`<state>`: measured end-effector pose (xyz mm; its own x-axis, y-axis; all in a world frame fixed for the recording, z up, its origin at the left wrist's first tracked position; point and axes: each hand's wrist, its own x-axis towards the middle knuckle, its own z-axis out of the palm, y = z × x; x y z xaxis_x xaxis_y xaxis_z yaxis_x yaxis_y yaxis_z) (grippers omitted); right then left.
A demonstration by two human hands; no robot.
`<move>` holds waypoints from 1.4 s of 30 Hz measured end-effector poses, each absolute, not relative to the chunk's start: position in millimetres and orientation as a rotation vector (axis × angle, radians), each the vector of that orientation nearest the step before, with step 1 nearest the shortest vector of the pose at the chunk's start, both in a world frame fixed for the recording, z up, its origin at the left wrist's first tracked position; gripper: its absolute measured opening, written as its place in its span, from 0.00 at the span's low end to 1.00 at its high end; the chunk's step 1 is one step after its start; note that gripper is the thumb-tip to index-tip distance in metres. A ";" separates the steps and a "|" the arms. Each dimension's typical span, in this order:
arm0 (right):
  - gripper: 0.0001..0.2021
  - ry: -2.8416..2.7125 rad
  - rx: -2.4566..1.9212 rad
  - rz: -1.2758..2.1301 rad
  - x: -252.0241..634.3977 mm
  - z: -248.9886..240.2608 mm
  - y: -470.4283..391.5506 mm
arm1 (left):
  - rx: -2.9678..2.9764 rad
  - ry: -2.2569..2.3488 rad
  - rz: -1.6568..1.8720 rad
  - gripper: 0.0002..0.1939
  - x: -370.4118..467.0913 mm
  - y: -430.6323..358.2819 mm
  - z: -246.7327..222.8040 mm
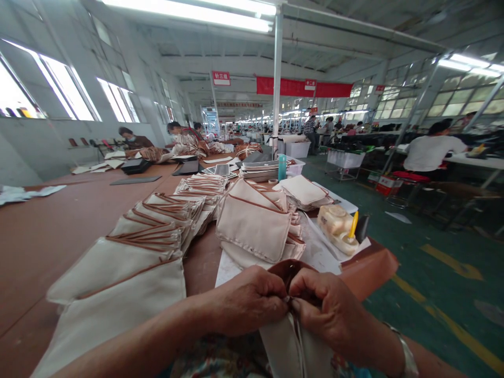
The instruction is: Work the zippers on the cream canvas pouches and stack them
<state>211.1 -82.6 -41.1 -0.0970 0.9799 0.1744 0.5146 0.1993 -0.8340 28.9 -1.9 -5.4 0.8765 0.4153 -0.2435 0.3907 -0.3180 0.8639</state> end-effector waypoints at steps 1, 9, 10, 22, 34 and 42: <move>0.04 -1.720 -1.397 0.737 210.8 -42.0 -83.4 | 1.945 0.590 0.034 0.07 28.9 -2.1 -4.9; 0.08 -1.895 -0.988 0.482 216.1 -44.5 -89.9 | 1.965 0.526 0.115 0.09 22.0 -6.9 -8.8; 0.07 -1.923 -0.968 0.489 218.4 -45.3 -91.1 | 1.940 0.529 0.117 0.10 21.0 -6.9 -10.4; 0.09 -2.176 -0.867 0.326 231.9 -45.6 -96.6 | 1.322 0.588 0.124 0.28 29.3 -12.0 -25.0; 0.15 -1.768 -1.194 0.999 237.1 -37.9 -105.2 | 1.840 0.431 0.051 0.22 24.7 -11.1 -5.2; 0.21 -1.869 -1.063 1.249 235.7 -32.7 -92.5 | 1.905 0.429 0.124 0.21 20.5 -13.7 -7.3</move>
